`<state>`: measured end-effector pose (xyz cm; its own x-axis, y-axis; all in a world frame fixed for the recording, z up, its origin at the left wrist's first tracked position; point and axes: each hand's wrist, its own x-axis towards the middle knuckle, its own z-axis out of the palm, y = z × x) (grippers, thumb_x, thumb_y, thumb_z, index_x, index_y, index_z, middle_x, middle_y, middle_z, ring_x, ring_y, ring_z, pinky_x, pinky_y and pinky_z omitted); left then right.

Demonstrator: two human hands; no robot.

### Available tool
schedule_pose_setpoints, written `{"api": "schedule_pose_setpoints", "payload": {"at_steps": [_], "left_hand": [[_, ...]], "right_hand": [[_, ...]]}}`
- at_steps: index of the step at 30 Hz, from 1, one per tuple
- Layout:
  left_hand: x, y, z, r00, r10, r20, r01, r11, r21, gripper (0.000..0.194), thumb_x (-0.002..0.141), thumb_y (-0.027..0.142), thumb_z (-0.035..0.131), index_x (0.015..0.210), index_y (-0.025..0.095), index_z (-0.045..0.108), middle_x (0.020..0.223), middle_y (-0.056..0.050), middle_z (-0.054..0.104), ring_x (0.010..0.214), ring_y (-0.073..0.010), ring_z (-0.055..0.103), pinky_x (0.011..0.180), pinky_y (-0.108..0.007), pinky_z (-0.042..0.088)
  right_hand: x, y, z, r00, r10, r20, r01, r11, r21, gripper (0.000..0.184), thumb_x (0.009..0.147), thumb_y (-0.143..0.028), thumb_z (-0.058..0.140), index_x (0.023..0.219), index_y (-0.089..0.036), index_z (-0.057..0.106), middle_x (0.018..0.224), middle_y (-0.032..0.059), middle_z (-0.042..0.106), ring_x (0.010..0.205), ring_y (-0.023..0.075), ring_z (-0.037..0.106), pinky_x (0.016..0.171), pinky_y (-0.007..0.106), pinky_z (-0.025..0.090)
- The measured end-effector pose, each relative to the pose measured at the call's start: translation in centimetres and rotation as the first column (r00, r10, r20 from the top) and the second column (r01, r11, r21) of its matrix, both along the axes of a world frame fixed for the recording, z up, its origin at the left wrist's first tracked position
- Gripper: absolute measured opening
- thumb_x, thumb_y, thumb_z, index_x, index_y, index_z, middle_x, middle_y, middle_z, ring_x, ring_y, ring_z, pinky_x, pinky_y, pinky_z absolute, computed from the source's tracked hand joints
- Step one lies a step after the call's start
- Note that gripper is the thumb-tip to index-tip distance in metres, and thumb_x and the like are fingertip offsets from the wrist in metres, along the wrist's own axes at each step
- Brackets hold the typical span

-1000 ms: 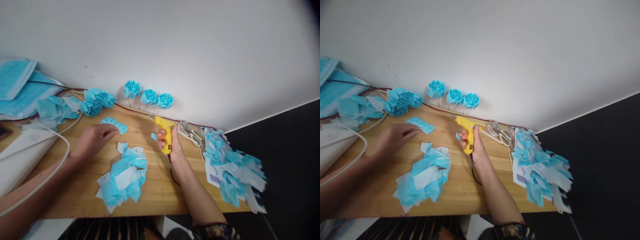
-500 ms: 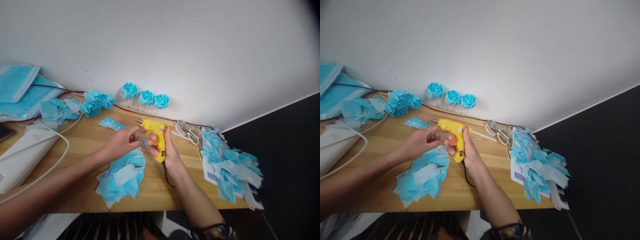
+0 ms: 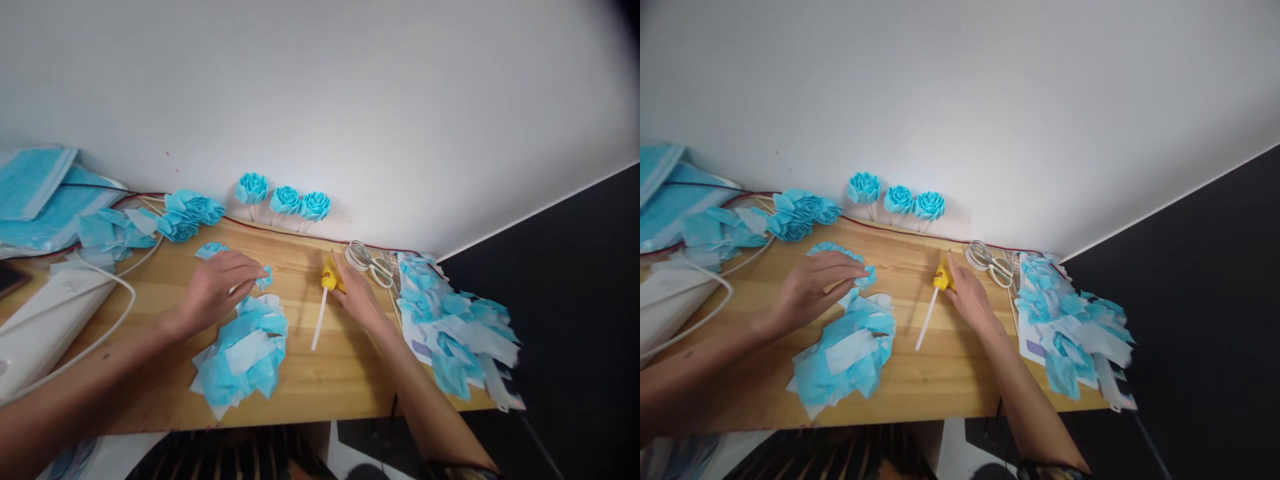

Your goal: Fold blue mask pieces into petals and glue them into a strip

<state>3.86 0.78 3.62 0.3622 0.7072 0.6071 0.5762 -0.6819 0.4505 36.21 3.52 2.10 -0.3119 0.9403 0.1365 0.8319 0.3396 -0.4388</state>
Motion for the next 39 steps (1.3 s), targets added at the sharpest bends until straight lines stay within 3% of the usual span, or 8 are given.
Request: {"api": "schedule_pose_setpoints", "payload": {"at_steps": [5, 9, 13, 16, 20, 29, 36, 39], "left_hand": [[-0.3, -0.3, -0.2, 0.997, -0.036, 0.062, 0.032, 0.997, 0.072, 0.019, 0.093, 0.017, 0.054, 0.095, 0.022, 0.073, 0.092, -0.005, 0.079, 0.090, -0.0189, 0.072, 0.083, -0.035, 0.053], [0.2, -0.6, -0.2, 0.987, -0.063, 0.149, 0.056, 0.997, 0.051, 0.019, 0.091, 0.014, 0.057, 0.099, 0.022, 0.072, 0.094, -0.006, 0.078, 0.094, -0.0192, 0.071, 0.084, -0.036, 0.054], [0.5, -0.6, -0.3, 0.978, -0.083, 0.191, 0.080, 0.997, 0.023, 0.020, 0.091, 0.013, 0.057, 0.101, 0.023, 0.071, 0.097, -0.006, 0.078, 0.094, -0.0192, 0.071, 0.086, -0.036, 0.053], [0.2, -0.6, -0.7, 0.979, -0.069, 0.194, 0.072, 0.997, -0.005, 0.020, 0.091, 0.013, 0.058, 0.101, 0.023, 0.072, 0.099, -0.005, 0.078, 0.096, -0.0193, 0.071, 0.087, -0.037, 0.053], [-1.0, -0.4, -1.1, 0.962, 0.002, 0.273, 0.049, 0.983, -0.178, 0.019, 0.091, 0.021, 0.060, 0.106, 0.023, 0.071, 0.106, -0.006, 0.077, 0.102, -0.0201, 0.070, 0.093, -0.038, 0.053], [-2.2, 0.9, -1.5, 0.790, 0.244, 0.562, 0.207, 0.757, -0.620, 0.039, 0.085, 0.039, 0.066, 0.119, 0.018, 0.065, 0.106, -0.008, 0.076, 0.087, -0.0205, 0.071, 0.084, -0.036, 0.056], [-3.1, 1.4, -1.9, 0.746, 0.447, 0.493, -0.014, 0.751, -0.660, 0.033, 0.081, 0.039, 0.066, 0.105, 0.016, 0.070, 0.100, -0.006, 0.074, 0.091, -0.0209, 0.067, 0.082, -0.032, 0.052], [-3.4, 1.4, -2.2, 0.729, 0.479, 0.489, -0.056, 0.754, -0.655, 0.034, 0.082, 0.037, 0.063, 0.107, 0.016, 0.069, 0.098, -0.005, 0.073, 0.089, -0.0194, 0.066, 0.081, -0.031, 0.051]], "right_hand": [[1.2, 0.0, 1.6, 0.979, 0.083, 0.186, -0.078, 0.996, -0.033, 0.057, 0.082, -0.019, 0.061, 0.138, -0.022, 0.051, 0.121, 0.0150, 0.068, 0.114, 0.0341, 0.061, 0.099, 0.054, 0.044], [-3.2, -1.0, 4.0, 0.977, 0.108, -0.181, -0.124, 0.989, -0.076, 0.043, 0.088, -0.023, 0.055, 0.131, -0.027, 0.057, 0.126, 0.0084, 0.067, 0.115, 0.0264, 0.062, 0.102, 0.049, 0.045], [-8.8, -0.7, 3.8, 0.775, 0.044, -0.630, -0.290, 0.911, -0.293, 0.041, 0.087, -0.033, 0.058, 0.127, -0.024, 0.057, 0.113, 0.0061, 0.070, 0.102, 0.0181, 0.065, 0.089, 0.035, 0.051], [-11.4, 0.3, 3.2, 0.636, -0.063, -0.769, -0.330, 0.879, -0.345, 0.034, 0.082, -0.033, 0.063, 0.114, -0.021, 0.062, 0.091, 0.0010, 0.069, 0.082, 0.0125, 0.064, 0.077, 0.027, 0.050], [-12.5, 1.2, 2.9, 0.562, -0.104, -0.820, -0.338, 0.876, -0.343, 0.030, 0.077, -0.028, 0.067, 0.105, -0.021, 0.062, 0.075, -0.0048, 0.063, 0.066, 0.0087, 0.057, 0.067, 0.023, 0.044], [-12.2, 3.1, -0.2, 0.606, -0.149, -0.781, -0.290, 0.873, -0.391, 0.030, 0.078, -0.030, 0.065, 0.106, -0.020, 0.062, 0.085, 0.0003, 0.068, 0.072, 0.0110, 0.059, 0.070, 0.026, 0.047], [-13.3, 3.5, -0.5, 0.852, 0.272, -0.448, -0.379, 0.910, -0.170, 0.036, 0.084, -0.011, 0.053, 0.117, -0.022, 0.064, 0.107, 0.0052, 0.070, 0.097, 0.0169, 0.064, 0.086, 0.032, 0.048], [-14.9, 4.0, -0.4, 0.835, 0.513, -0.199, -0.522, 0.853, 0.007, 0.039, 0.085, -0.005, 0.052, 0.118, -0.022, 0.065, 0.116, 0.0076, 0.067, 0.109, 0.0206, 0.059, 0.096, 0.037, 0.045]]}}
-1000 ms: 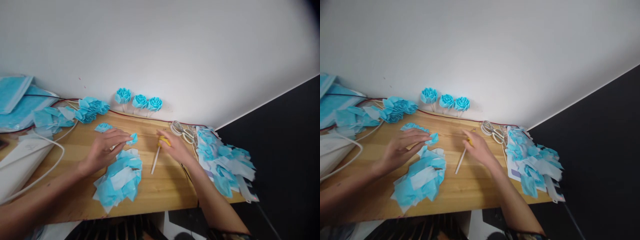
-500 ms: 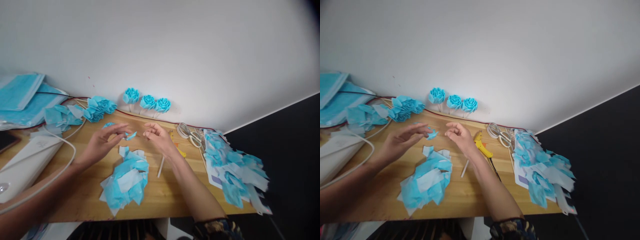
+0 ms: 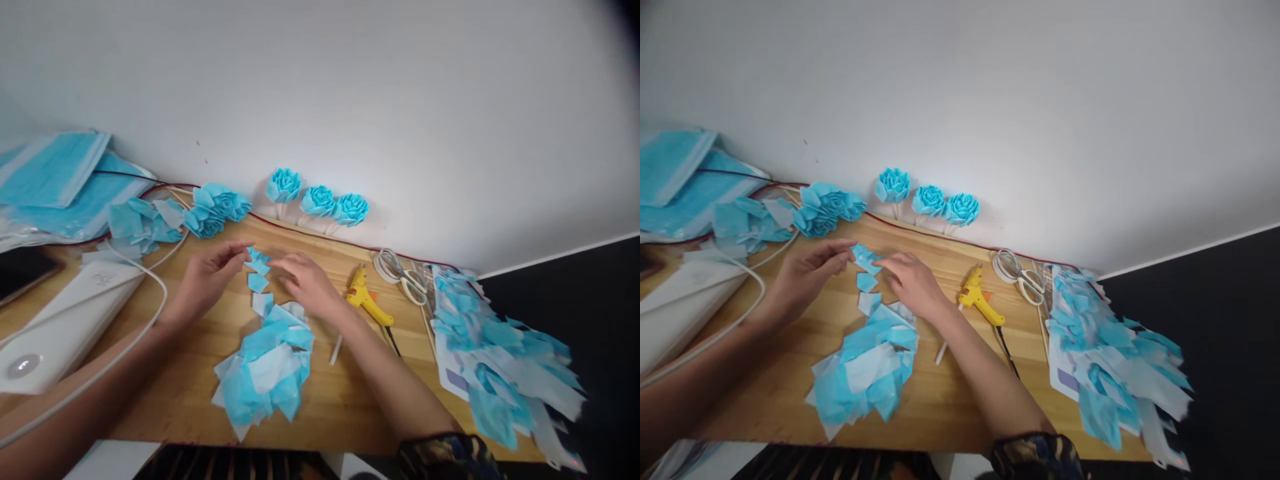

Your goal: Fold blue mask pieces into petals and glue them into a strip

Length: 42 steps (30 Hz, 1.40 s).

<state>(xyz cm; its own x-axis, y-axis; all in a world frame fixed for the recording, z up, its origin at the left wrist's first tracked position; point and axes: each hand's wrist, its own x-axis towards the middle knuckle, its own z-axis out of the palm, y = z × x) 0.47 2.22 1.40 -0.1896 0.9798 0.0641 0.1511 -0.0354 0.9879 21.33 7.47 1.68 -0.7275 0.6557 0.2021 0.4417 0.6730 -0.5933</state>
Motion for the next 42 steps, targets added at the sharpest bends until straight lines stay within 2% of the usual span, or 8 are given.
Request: {"api": "schedule_pose_setpoints", "payload": {"at_steps": [6, 12, 17, 21, 26, 30, 34, 42], "left_hand": [[-0.1, 0.2, -0.8, 0.997, 0.073, 0.009, -0.074, 0.997, 0.032, 0.032, 0.083, 0.035, 0.060, 0.107, 0.016, 0.069, 0.093, -0.003, 0.071, 0.079, -0.0154, 0.061, 0.072, -0.027, 0.047], [-0.5, 0.4, -1.1, 0.989, 0.148, 0.000, -0.148, 0.987, 0.059, 0.032, 0.084, 0.033, 0.060, 0.109, 0.017, 0.069, 0.093, -0.003, 0.068, 0.076, -0.0145, 0.057, 0.068, -0.026, 0.044], [-0.6, 0.4, -1.2, 0.990, 0.143, -0.002, -0.142, 0.988, 0.063, 0.032, 0.084, 0.033, 0.059, 0.109, 0.017, 0.070, 0.094, -0.003, 0.069, 0.077, -0.0153, 0.057, 0.070, -0.027, 0.044], [-0.4, 0.2, -0.9, 0.995, 0.101, -0.006, -0.100, 0.994, 0.053, 0.034, 0.083, 0.035, 0.058, 0.108, 0.015, 0.070, 0.091, -0.004, 0.069, 0.077, -0.0162, 0.058, 0.068, -0.027, 0.044], [-0.3, 0.0, -0.9, 0.995, 0.035, -0.090, -0.033, 0.999, 0.032, 0.036, 0.085, 0.038, 0.056, 0.109, 0.016, 0.071, 0.089, -0.004, 0.071, 0.078, -0.0181, 0.060, 0.070, -0.028, 0.046], [-0.6, 0.3, -1.3, 0.988, 0.058, -0.139, -0.051, 0.997, 0.060, 0.034, 0.085, 0.037, 0.055, 0.107, 0.016, 0.071, 0.095, -0.006, 0.074, 0.086, -0.0211, 0.064, 0.075, -0.030, 0.049], [-0.8, 0.5, -1.3, 0.983, 0.073, -0.170, -0.060, 0.995, 0.083, 0.033, 0.085, 0.035, 0.055, 0.106, 0.016, 0.071, 0.099, -0.007, 0.075, 0.092, -0.0226, 0.066, 0.080, -0.032, 0.050], [-0.7, 0.3, -1.3, 0.984, 0.060, -0.167, -0.045, 0.995, 0.090, 0.031, 0.086, 0.035, 0.055, 0.104, 0.017, 0.072, 0.096, -0.006, 0.075, 0.091, -0.0221, 0.066, 0.081, -0.032, 0.050]], "right_hand": [[-2.7, 1.7, -0.4, 0.972, 0.177, 0.155, -0.211, 0.947, 0.242, 0.027, 0.091, -0.007, 0.051, 0.106, -0.020, 0.069, 0.118, 0.0094, 0.067, 0.110, 0.0218, 0.055, 0.096, 0.036, 0.042], [-4.8, 1.1, 1.3, 0.910, 0.031, 0.414, -0.157, 0.949, 0.273, 0.019, 0.094, -0.029, 0.057, 0.100, -0.018, 0.070, 0.094, 0.0097, 0.069, 0.092, 0.0233, 0.059, 0.079, 0.035, 0.039], [-6.0, 0.2, 1.8, 0.871, 0.013, 0.491, -0.166, 0.948, 0.271, 0.011, 0.087, -0.018, 0.058, 0.087, -0.014, 0.068, 0.088, 0.0104, 0.071, 0.088, 0.0237, 0.062, 0.074, 0.034, 0.037], [-4.1, 0.4, 2.6, 0.976, -0.002, 0.216, -0.013, 0.997, 0.070, 0.009, 0.085, -0.016, 0.057, 0.084, -0.018, 0.066, 0.082, 0.0015, 0.069, 0.078, 0.0151, 0.061, 0.072, 0.028, 0.039], [-1.7, 0.8, 2.9, 0.988, -0.153, 0.028, 0.155, 0.964, -0.214, 0.012, 0.087, -0.024, 0.057, 0.094, -0.019, 0.067, 0.081, -0.0019, 0.068, 0.068, 0.0108, 0.057, 0.064, 0.023, 0.041], [-3.2, 0.1, 2.2, 0.967, -0.029, 0.252, 0.018, 0.999, 0.045, 0.017, 0.090, -0.018, 0.057, 0.100, -0.020, 0.071, 0.092, 0.0034, 0.071, 0.087, 0.0158, 0.061, 0.077, 0.027, 0.040], [-6.1, -0.3, 1.4, 0.864, -0.028, 0.502, -0.136, 0.948, 0.288, 0.019, 0.094, -0.018, 0.052, 0.100, -0.016, 0.070, 0.098, 0.0113, 0.071, 0.100, 0.0247, 0.060, 0.082, 0.035, 0.038], [-4.6, 0.2, 2.0, 0.928, 0.035, 0.371, -0.125, 0.967, 0.221, 0.017, 0.095, -0.022, 0.053, 0.087, -0.018, 0.067, 0.089, 0.0066, 0.068, 0.090, 0.0206, 0.059, 0.079, 0.033, 0.037]]}}
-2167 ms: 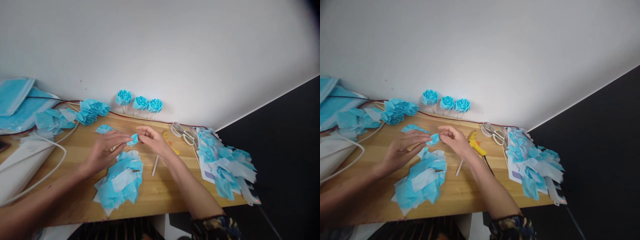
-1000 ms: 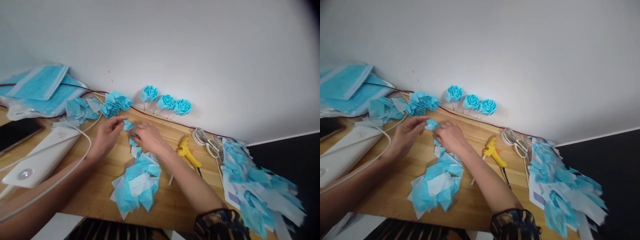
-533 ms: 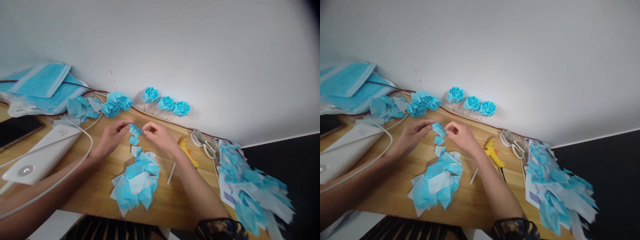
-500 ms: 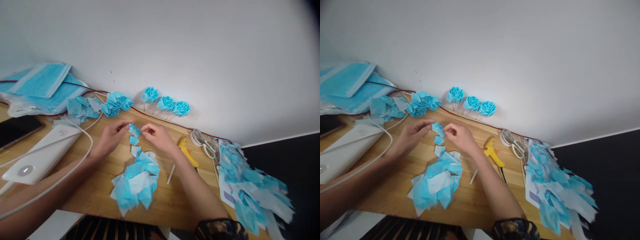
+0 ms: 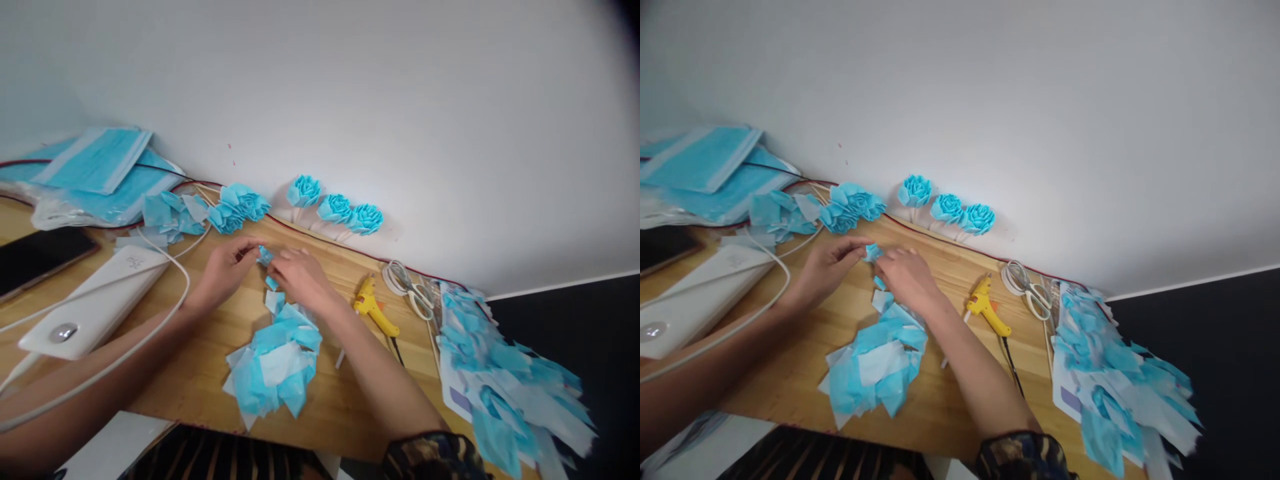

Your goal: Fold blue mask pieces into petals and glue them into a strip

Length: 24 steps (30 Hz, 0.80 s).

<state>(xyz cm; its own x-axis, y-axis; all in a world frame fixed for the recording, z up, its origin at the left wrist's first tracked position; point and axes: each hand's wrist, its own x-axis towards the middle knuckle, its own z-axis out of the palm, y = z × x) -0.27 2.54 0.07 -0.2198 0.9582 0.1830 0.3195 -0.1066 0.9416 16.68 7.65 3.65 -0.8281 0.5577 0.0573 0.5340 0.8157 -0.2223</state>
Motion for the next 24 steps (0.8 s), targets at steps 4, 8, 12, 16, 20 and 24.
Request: {"api": "schedule_pose_setpoints", "payload": {"at_steps": [4, 8, 12, 16, 20, 24], "left_hand": [[0.4, -0.4, 0.5, 0.997, -0.068, 0.038, 0.070, 0.997, -0.039, 0.035, 0.086, 0.039, 0.055, 0.107, 0.017, 0.072, 0.096, -0.006, 0.075, 0.088, -0.0228, 0.067, 0.080, -0.033, 0.051], [0.6, -0.6, 0.7, 0.987, -0.159, -0.008, 0.159, 0.987, -0.036, 0.034, 0.086, 0.041, 0.055, 0.104, 0.019, 0.073, 0.104, -0.007, 0.075, 0.095, -0.0239, 0.068, 0.085, -0.033, 0.051], [0.4, -0.6, 0.6, 0.989, -0.133, -0.066, 0.134, 0.991, 0.013, 0.031, 0.087, 0.038, 0.055, 0.105, 0.019, 0.073, 0.106, -0.007, 0.074, 0.096, -0.0235, 0.067, 0.082, -0.032, 0.050], [0.4, -0.7, 1.0, 0.968, -0.226, -0.105, 0.226, 0.974, -0.009, 0.032, 0.089, 0.042, 0.053, 0.087, 0.019, 0.074, 0.091, -0.005, 0.074, 0.087, -0.0224, 0.066, 0.076, -0.031, 0.049], [0.6, -0.8, 1.1, 0.919, -0.392, -0.045, 0.385, 0.916, -0.117, 0.044, 0.091, 0.051, 0.046, 0.076, 0.019, 0.072, 0.071, -0.003, 0.067, 0.070, -0.0189, 0.060, 0.064, -0.029, 0.046], [0.6, -0.7, 0.5, 0.873, -0.476, 0.108, 0.488, 0.859, -0.157, 0.040, 0.090, 0.050, 0.050, 0.075, 0.019, 0.070, 0.065, -0.001, 0.063, 0.062, -0.0155, 0.055, 0.055, -0.025, 0.042]], "right_hand": [[2.9, 0.0, 0.1, 0.839, -0.264, -0.476, 0.078, 0.923, -0.376, 0.011, 0.092, -0.028, 0.058, 0.089, -0.020, 0.066, 0.084, 0.0008, 0.064, 0.077, 0.0142, 0.056, 0.073, 0.027, 0.041], [4.4, 0.0, -1.5, 0.583, -0.554, -0.594, 0.040, 0.750, -0.661, 0.016, 0.087, -0.038, 0.063, 0.089, -0.021, 0.065, 0.078, -0.0017, 0.062, 0.068, 0.0122, 0.053, 0.068, 0.026, 0.042], [5.0, 0.0, -2.5, 0.475, -0.661, -0.581, -0.040, 0.643, -0.765, 0.020, 0.081, -0.040, 0.068, 0.086, -0.021, 0.064, 0.071, -0.0029, 0.061, 0.066, 0.0116, 0.054, 0.068, 0.025, 0.044], [5.4, -0.5, -2.4, 0.514, -0.675, -0.529, -0.042, 0.597, -0.801, 0.024, 0.077, -0.043, 0.072, 0.085, -0.021, 0.065, 0.072, -0.0015, 0.064, 0.068, 0.0127, 0.057, 0.068, 0.026, 0.046], [5.4, -1.1, -2.5, 0.560, -0.641, -0.526, -0.024, 0.621, -0.783, 0.024, 0.078, -0.043, 0.072, 0.086, -0.021, 0.067, 0.076, -0.0005, 0.066, 0.068, 0.0121, 0.056, 0.066, 0.024, 0.045], [5.1, -1.4, -2.6, 0.557, -0.641, -0.528, -0.006, 0.632, -0.775, 0.022, 0.076, -0.041, 0.073, 0.086, -0.021, 0.067, 0.073, -0.0017, 0.063, 0.065, 0.0114, 0.053, 0.064, 0.024, 0.043]]}}
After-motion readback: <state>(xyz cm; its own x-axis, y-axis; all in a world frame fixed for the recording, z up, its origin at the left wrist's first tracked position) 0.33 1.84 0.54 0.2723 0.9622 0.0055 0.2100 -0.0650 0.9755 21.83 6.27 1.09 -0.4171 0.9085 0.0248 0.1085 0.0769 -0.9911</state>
